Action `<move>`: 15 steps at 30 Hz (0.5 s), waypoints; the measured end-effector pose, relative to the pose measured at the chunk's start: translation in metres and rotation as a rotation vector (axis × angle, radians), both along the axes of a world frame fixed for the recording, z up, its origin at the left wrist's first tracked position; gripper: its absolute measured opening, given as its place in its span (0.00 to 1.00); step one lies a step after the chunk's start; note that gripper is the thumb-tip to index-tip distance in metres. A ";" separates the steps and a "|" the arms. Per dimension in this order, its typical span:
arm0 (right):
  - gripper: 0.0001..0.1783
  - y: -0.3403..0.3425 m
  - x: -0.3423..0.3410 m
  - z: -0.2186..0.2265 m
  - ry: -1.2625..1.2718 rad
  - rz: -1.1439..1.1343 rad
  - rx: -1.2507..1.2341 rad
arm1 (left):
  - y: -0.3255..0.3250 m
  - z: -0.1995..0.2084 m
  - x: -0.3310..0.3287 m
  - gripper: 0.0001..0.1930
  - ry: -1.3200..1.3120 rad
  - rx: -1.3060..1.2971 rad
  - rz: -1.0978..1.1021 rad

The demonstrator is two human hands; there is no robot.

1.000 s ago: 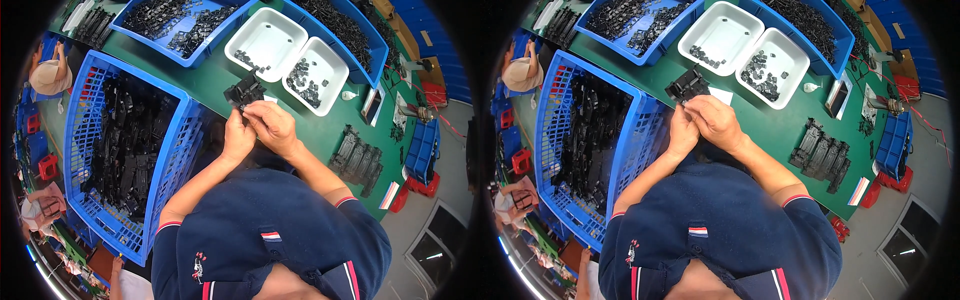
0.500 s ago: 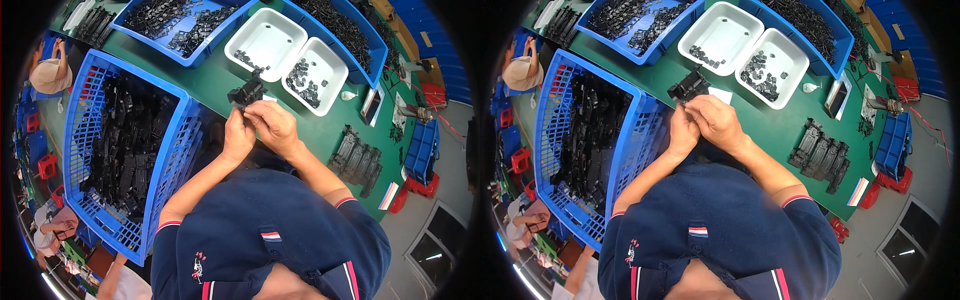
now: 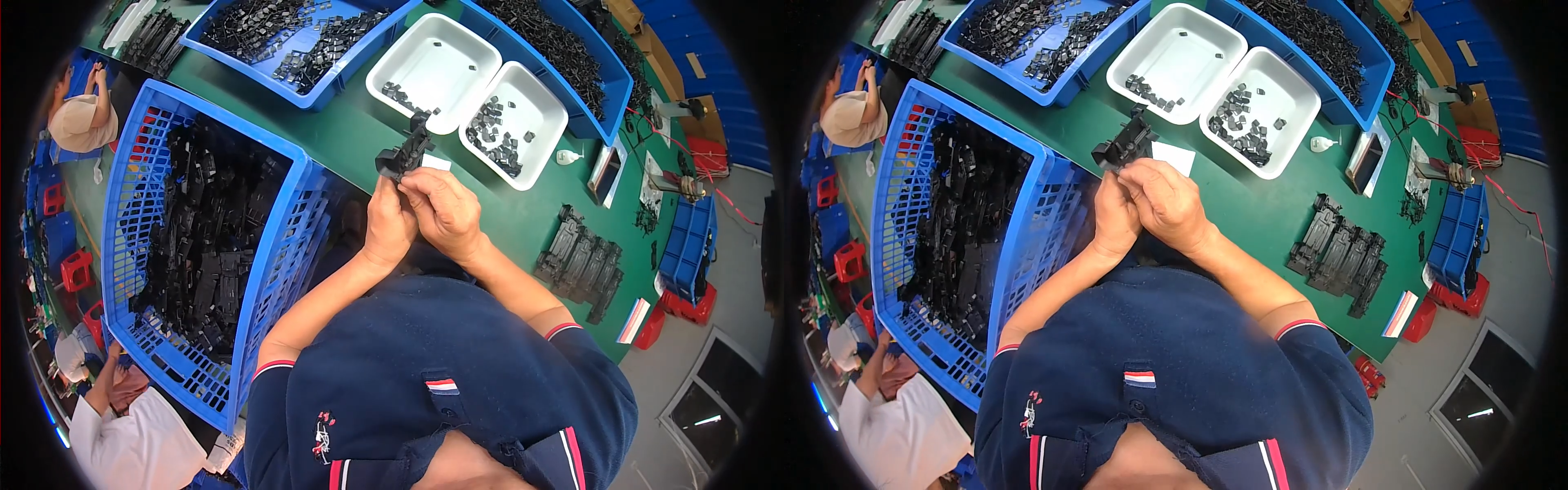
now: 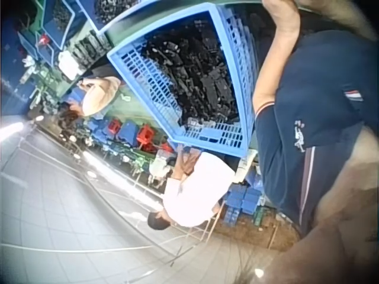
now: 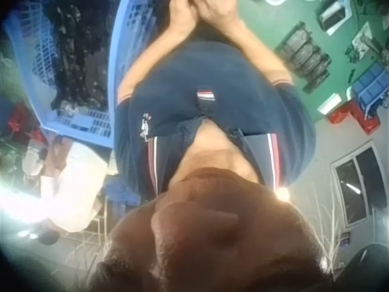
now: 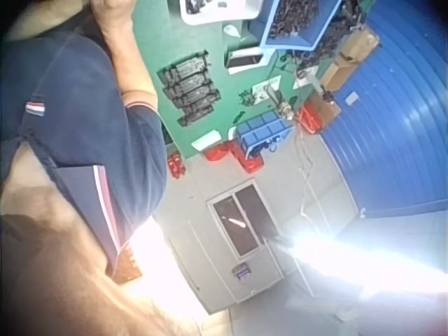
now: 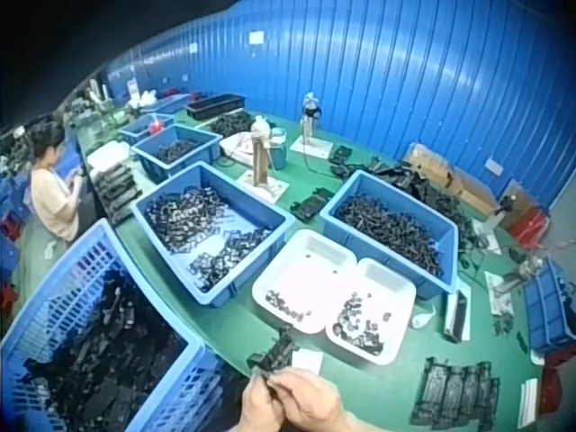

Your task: The person assembles plastic gears and fasteners onto a toy vehicle chassis by hand, taking the parts from storage crates and attaching them to the chassis.

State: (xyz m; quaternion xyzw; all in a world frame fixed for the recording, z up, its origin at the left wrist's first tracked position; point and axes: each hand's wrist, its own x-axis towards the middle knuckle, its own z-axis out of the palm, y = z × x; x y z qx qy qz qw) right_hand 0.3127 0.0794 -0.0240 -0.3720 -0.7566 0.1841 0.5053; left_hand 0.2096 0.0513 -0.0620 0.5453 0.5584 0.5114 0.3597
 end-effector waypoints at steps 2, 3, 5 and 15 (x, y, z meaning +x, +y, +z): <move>0.11 0.000 -0.001 0.000 0.005 0.004 0.002 | -0.001 -0.004 0.000 0.07 -0.046 -0.018 -0.002; 0.11 0.001 0.000 0.000 0.009 0.004 0.004 | -0.001 -0.003 0.000 0.07 -0.046 -0.018 -0.003; 0.11 0.002 0.000 -0.002 0.004 0.004 0.008 | -0.001 0.001 0.000 0.06 0.022 -0.015 0.011; 0.11 0.004 -0.003 -0.003 0.011 -0.005 -0.016 | 0.000 -0.001 -0.002 0.07 0.005 -0.001 0.000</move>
